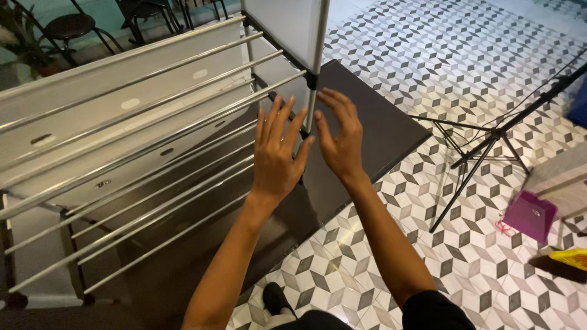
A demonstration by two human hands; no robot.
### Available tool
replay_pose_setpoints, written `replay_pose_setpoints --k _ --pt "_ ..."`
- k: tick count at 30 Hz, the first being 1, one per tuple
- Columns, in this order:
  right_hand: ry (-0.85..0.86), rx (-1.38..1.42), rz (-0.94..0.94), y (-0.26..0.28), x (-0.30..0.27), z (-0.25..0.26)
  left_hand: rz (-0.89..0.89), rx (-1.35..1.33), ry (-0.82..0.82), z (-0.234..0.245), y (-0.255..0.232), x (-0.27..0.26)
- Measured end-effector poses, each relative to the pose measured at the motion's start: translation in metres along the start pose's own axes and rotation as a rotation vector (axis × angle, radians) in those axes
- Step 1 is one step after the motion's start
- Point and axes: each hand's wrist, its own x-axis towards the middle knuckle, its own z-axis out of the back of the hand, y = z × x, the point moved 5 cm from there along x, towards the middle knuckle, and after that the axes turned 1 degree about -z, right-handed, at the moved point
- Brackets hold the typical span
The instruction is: The person assembles a metal clothes drying rack by inserting vertical poles into plastic corner joints and attaching horizontal bars. They repeatedly pick up parts from a table, align them with the frame, and press them into place.
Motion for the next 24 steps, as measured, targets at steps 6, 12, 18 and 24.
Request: replay_pose_setpoints --k 6,12,18,24 --pt "-0.116 -0.021 0.042 -0.009 0.024 -0.009 -0.097 0.019 -0.016 -0.004 0.018 0.044" --pt "-0.212 -0.051 0.065 -0.018 0.046 -0.021 -0.093 -0.113 0.000 -0.016 0.036 0.079" --pt "-0.192 -0.027 0.056 -0.034 0.063 -0.033 -0.016 -0.089 0.074 -0.030 0.053 0.096" --pt "-0.148 0.106 0.080 -0.048 0.075 -0.041 0.021 -0.136 0.056 -0.033 0.054 0.096"
